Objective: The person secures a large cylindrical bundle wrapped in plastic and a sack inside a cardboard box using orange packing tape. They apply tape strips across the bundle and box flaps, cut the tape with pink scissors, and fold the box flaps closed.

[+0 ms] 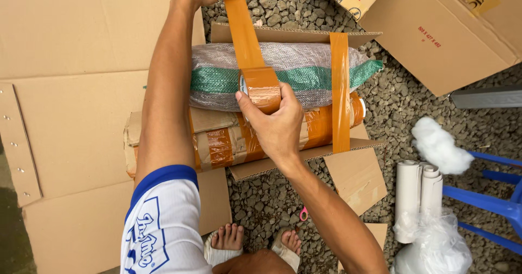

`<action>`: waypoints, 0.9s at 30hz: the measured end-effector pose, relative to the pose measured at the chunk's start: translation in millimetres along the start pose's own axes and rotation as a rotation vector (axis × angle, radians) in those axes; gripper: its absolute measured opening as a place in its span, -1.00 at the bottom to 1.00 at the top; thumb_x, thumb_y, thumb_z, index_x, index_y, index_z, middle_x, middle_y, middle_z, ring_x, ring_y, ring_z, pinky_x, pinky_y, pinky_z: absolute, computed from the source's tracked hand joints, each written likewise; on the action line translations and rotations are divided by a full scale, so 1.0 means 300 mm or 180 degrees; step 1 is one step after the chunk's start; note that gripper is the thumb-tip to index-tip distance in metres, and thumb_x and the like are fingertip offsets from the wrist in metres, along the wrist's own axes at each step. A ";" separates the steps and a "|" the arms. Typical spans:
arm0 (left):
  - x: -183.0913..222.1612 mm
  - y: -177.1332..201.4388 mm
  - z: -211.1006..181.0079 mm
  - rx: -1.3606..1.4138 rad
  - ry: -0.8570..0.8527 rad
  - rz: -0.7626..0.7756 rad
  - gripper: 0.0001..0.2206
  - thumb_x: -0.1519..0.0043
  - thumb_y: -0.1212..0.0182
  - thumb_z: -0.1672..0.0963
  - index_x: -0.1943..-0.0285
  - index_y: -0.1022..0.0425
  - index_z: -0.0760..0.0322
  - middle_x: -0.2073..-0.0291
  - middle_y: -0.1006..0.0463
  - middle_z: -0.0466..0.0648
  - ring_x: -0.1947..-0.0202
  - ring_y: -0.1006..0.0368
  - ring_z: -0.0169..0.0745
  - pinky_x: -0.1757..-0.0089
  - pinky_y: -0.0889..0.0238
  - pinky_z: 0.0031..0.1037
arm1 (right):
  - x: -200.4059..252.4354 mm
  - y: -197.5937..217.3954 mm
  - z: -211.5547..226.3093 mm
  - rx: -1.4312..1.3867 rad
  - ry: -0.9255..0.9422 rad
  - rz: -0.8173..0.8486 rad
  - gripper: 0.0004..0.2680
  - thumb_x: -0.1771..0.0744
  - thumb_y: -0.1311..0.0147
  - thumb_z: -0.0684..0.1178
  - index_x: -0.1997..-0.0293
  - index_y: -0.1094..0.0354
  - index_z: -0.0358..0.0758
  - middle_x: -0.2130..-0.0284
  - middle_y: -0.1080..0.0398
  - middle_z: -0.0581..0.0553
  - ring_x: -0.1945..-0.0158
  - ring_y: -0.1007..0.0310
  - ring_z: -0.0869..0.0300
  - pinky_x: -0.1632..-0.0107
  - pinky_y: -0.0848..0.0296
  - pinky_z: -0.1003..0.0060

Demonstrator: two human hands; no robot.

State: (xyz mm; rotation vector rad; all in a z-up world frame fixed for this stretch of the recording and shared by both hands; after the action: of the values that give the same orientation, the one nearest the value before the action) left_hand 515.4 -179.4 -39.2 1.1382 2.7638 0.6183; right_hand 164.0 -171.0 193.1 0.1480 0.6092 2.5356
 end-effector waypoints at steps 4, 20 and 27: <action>0.015 -0.032 0.080 0.0065 0.0227 0.0183 -0.84 -0.20 -0.50 0.05 0.19 -0.71 0.16 0.35 -0.64 -0.13 0.32 -0.43 -0.28 0.17 -0.32 -0.28 | 0.007 0.000 -0.022 0.0114 -0.0047 -0.0048 -0.77 -0.29 -0.34 -0.03 0.16 -0.39 -0.36 0.37 -0.58 -0.15 0.34 -0.56 0.30 0.26 -0.59 0.35; 0.233 0.001 -0.096 -0.2077 0.1003 0.1110 -0.49 -0.34 0.05 -0.06 -0.22 -0.60 0.35 -0.11 -0.64 0.18 -0.13 -0.53 -0.07 -0.19 -0.24 -0.27 | 0.057 0.010 -0.071 -0.0010 -0.0149 0.0052 -0.75 -0.30 -0.29 0.00 0.11 -0.38 -0.35 0.32 -0.58 -0.16 0.30 -0.61 0.27 0.24 -0.62 0.34; 0.306 0.000 -0.218 -0.0315 0.0785 0.0934 -0.35 -0.39 0.39 -0.23 -0.42 -0.24 0.18 -0.19 -0.40 0.09 -0.19 -0.29 0.11 -0.12 -0.20 -0.02 | 0.067 -0.010 -0.130 -0.0161 -0.0228 0.0090 -0.75 -0.30 -0.27 -0.02 0.07 -0.36 -0.36 0.31 -0.56 -0.18 0.31 -0.63 0.23 0.25 -0.67 0.31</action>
State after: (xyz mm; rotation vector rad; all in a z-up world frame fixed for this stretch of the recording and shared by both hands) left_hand 434.2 -137.8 27.1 1.5554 2.7396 0.9761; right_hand 139.5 -173.7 156.7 0.2297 0.5180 2.5584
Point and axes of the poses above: each hand's wrist, its own x-axis away from the middle knuckle, its own y-axis out of the back of the hand, z = x × y, the point moved 3 cm from there along -x, towards the middle knuckle
